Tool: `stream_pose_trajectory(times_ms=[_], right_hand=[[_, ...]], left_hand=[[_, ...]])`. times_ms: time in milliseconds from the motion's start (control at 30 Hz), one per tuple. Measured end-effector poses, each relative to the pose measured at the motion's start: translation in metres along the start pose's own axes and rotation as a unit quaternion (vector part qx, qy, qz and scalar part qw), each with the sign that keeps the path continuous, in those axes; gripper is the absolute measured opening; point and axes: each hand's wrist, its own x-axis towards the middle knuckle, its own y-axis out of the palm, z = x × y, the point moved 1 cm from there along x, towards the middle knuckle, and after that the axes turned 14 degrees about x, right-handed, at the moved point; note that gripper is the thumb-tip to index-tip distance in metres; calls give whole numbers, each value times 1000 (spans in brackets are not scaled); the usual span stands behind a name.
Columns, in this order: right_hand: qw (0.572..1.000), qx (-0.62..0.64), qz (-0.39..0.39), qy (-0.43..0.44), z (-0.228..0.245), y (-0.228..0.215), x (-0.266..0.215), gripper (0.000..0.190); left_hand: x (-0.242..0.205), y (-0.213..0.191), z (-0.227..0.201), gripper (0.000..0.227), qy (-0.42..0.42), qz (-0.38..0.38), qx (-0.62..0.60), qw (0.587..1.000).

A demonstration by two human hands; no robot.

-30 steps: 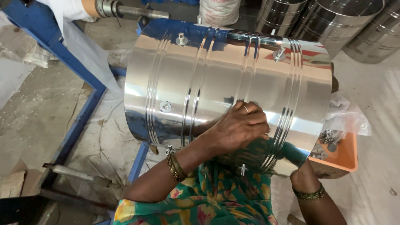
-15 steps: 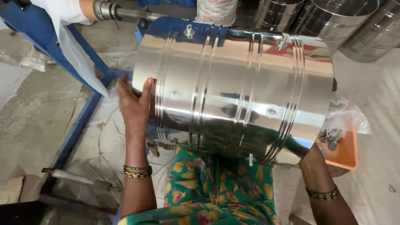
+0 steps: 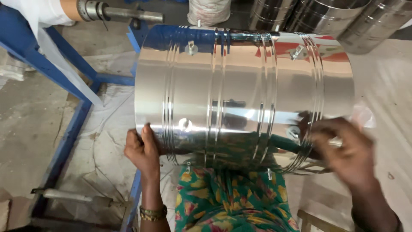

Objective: The person sits on the floor and assembles a large cylindrical metal container by hand. They repeatedly insert small metal fasteners into pre-drilled holes along the cylinder's ridges, rotating the cylinder to access different sections.

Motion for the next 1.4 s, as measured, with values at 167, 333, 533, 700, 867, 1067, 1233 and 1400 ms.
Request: stream_pose_trajectory(times_ms=[167, 333, 533, 700, 867, 1067, 1233, 1400], right_hand=[[955, -272, 116, -11, 43, 28, 11, 25], [932, -329, 155, 2, 47, 23, 21, 26], [865, -448, 224, -15, 40, 23, 30, 30], [580, -717, 387, 0, 38, 28, 51, 19], [731, -588, 346, 0, 50, 32, 59, 41], [806, -535, 254, 7, 53, 38, 53, 29], [910, -378, 105, 136, 48, 46, 31, 30], [890, -439, 47, 111, 47, 52, 3, 37]], left_hand=[[-24, 1, 5, 35, -54, 26, -134, 989], [-20, 10, 5, 38, 4, -28, -85, 996], [-3, 21, 4, 32, 16, -29, -99, 995], [4, 24, -2, 28, -12, 4, -126, 992], [-3, 18, -4, 29, -14, -4, -128, 992], [-10, 17, 0, 26, -15, -9, -109, 994], [-18, 17, 7, 29, -7, -22, -128, 992], [-35, 11, 15, 33, -1, -23, -142, 990]])
